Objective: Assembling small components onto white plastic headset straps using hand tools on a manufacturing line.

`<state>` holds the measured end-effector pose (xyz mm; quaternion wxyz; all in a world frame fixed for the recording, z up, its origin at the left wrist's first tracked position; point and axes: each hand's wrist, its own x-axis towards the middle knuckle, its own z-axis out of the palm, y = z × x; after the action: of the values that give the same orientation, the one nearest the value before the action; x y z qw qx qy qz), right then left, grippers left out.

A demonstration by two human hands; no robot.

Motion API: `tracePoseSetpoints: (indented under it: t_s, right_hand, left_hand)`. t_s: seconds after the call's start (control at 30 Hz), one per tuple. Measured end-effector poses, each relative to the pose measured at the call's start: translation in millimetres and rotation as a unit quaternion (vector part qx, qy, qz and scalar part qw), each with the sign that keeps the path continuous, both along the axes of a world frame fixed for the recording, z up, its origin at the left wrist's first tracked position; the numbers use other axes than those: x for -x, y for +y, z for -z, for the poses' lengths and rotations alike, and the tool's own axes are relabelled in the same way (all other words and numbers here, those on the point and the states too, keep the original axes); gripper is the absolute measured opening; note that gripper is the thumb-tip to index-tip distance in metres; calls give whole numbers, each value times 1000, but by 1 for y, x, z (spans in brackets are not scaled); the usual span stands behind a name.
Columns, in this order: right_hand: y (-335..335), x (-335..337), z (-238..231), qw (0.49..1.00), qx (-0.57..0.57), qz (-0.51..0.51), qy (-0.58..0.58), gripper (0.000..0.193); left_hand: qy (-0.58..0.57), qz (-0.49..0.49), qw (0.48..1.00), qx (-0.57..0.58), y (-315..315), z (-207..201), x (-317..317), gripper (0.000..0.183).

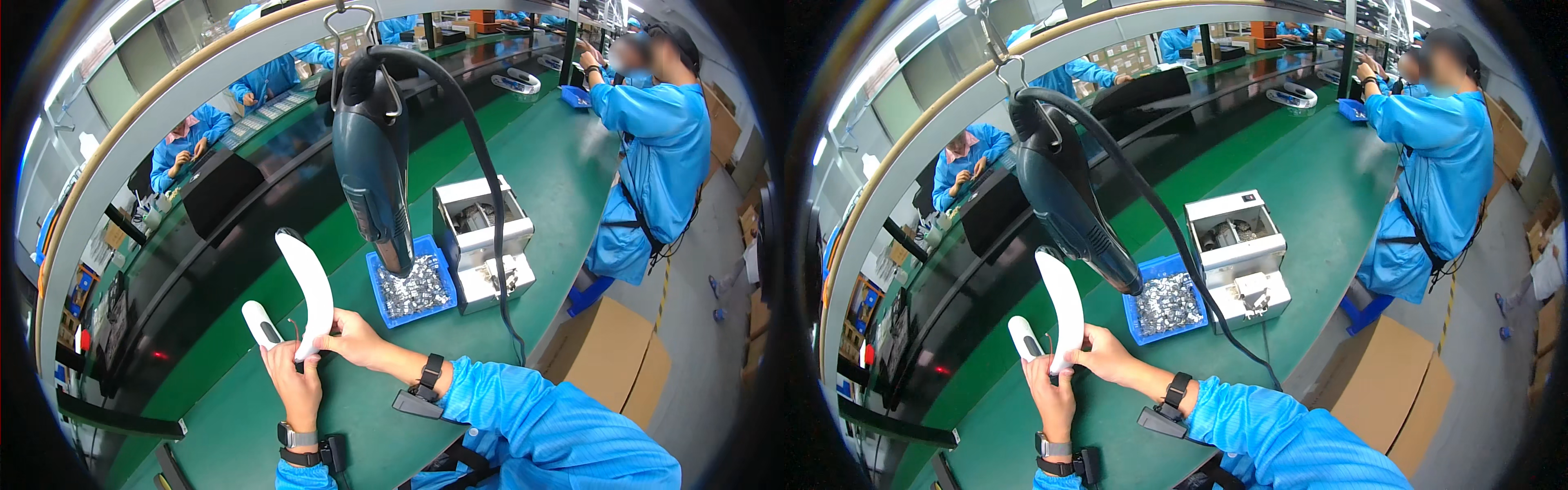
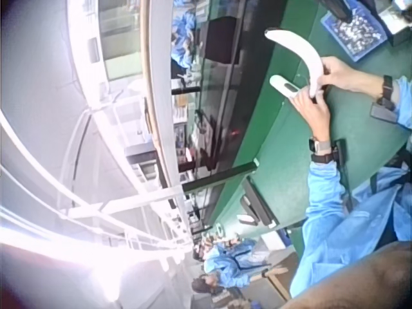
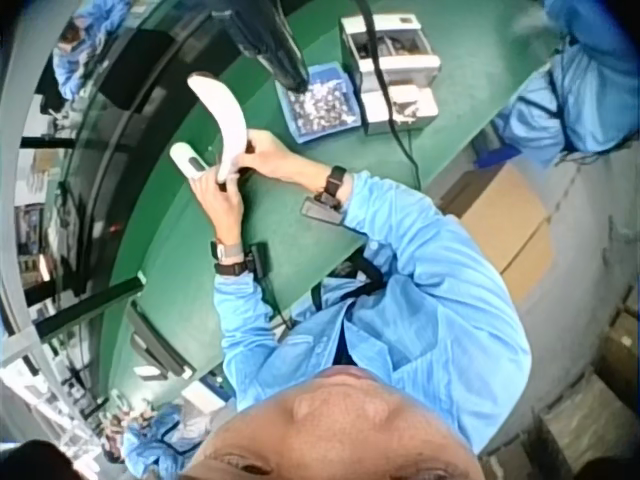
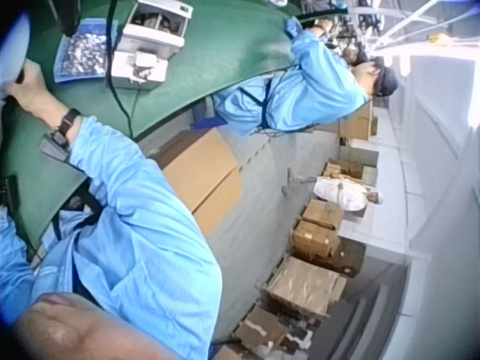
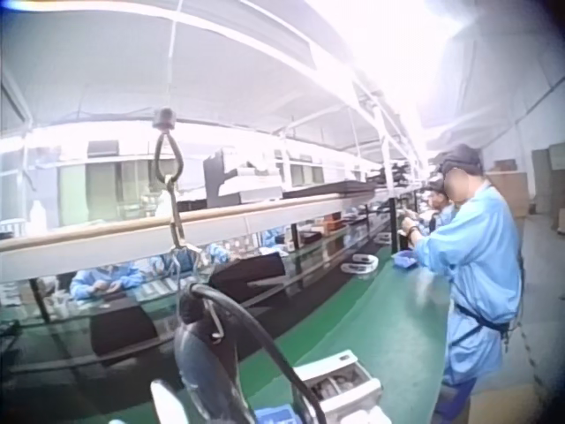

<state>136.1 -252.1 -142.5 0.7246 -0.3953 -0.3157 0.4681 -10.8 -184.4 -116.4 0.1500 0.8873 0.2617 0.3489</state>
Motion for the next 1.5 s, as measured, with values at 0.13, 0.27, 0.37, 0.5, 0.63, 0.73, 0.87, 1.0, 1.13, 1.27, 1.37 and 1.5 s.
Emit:
tracePoseSetpoints:
  t_s: [0.13,0.27,0.37,0.5,0.63,0.73,0.87,1.0,1.13,1.27,1.37,1.5]
  right_hand:
    - [5,2,4,999,-16,19,-48,29]
    - [2,5,-2,999,-10,12,39,32]
    - [1,3,0,1000,-3,-11,20,37]
    - [2,4,0,1000,4,-20,10,38]
    - [0,4,-3,999,6,12,-38,36]
    - [-4,4,-8,996,14,32,-84,34]
    - [-3,2,-6,999,-8,17,-29,35]
    - [4,11,-9,998,-33,1,52,50]
    - [-1,2,-15,996,-20,9,81,44]
    - [-3,-4,-8,998,-22,22,57,39]
    - [2,5,-6,998,-26,16,55,41]
    - [4,8,-5,999,-15,26,32,43]
  left_hand:
    - [-4,-6,1000,-3,-1,-4,2,23]
    - [-3,-8,1000,13,0,-4,2,28]
    - [-42,-5,999,12,1,-2,0,30]
    - [-55,10,998,16,7,5,5,29]
    - [-62,15,998,16,6,6,6,26]
    - [-57,15,998,12,5,4,1,24]
    - [-58,13,998,7,0,-1,-1,23]
    - [-59,4,998,-20,9,4,10,25]
    - [-44,26,999,-7,9,-1,7,28]
    - [-67,37,997,11,6,-11,2,30]
    - [-66,28,997,16,12,-2,12,28]
    - [-66,17,997,36,11,-1,13,25]
